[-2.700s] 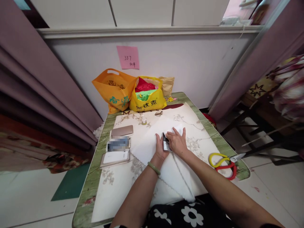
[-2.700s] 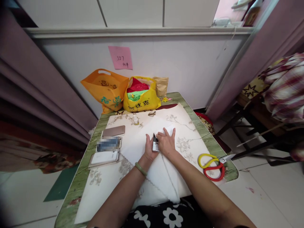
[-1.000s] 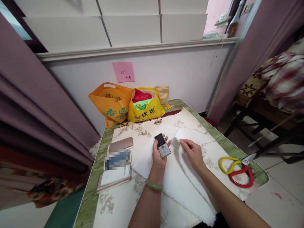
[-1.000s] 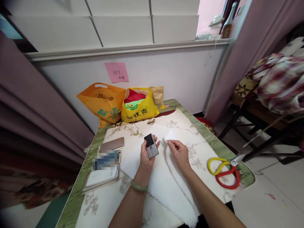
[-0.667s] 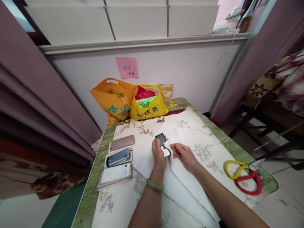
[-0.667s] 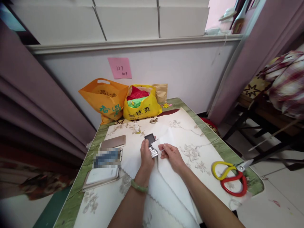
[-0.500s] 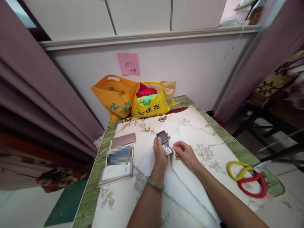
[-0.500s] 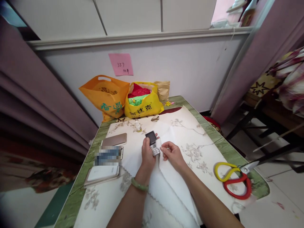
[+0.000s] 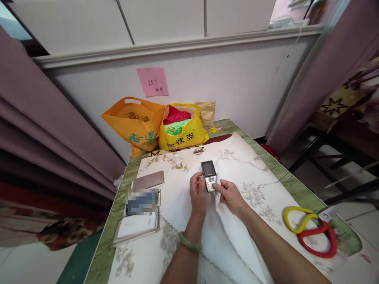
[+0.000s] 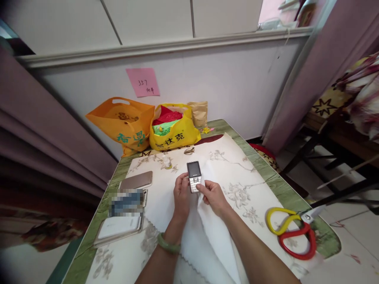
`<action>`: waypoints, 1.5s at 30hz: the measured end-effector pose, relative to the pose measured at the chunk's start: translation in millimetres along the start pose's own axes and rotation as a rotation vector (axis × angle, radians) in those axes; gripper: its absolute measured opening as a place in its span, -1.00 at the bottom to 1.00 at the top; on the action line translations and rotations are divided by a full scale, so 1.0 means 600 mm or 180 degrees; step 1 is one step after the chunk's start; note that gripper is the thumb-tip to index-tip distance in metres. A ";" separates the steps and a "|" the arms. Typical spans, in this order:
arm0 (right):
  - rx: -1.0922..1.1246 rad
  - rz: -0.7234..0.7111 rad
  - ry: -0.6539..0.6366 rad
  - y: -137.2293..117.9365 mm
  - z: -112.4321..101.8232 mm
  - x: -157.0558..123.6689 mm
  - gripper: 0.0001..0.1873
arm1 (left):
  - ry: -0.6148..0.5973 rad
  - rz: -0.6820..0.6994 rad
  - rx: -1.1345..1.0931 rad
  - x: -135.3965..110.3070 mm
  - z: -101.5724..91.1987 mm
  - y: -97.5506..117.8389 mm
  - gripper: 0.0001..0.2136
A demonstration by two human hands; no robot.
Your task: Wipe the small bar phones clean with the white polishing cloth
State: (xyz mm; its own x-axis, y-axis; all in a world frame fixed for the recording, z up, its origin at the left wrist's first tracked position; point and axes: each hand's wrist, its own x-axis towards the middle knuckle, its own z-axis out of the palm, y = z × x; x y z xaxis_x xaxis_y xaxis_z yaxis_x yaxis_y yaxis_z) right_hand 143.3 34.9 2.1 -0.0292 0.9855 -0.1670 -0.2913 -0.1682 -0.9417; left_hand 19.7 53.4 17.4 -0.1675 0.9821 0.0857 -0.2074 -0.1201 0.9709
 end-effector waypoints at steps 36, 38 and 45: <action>-0.1177 -0.0292 0.0187 -0.010 0.000 0.021 -0.52 | -0.0045 -0.0651 -0.0499 0.008 -0.006 -0.013 -0.75; -0.1189 -0.0343 0.0180 -0.009 -0.002 0.020 -0.50 | -0.0124 -0.0705 -0.0578 0.008 -0.006 -0.011 -0.74; -0.1544 -0.0704 0.0497 -0.010 0.003 0.015 -0.54 | -0.0419 -0.0817 -0.0757 -0.002 -0.001 0.002 -0.67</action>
State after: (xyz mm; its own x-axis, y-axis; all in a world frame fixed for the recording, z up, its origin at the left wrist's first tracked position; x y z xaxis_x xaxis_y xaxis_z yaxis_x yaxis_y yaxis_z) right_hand 142.8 44.7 7.1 0.1356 0.9898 0.0435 0.2004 0.0156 -0.9796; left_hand 19.2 52.1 18.6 0.0412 0.9930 -0.1109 -0.4472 0.1176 0.8867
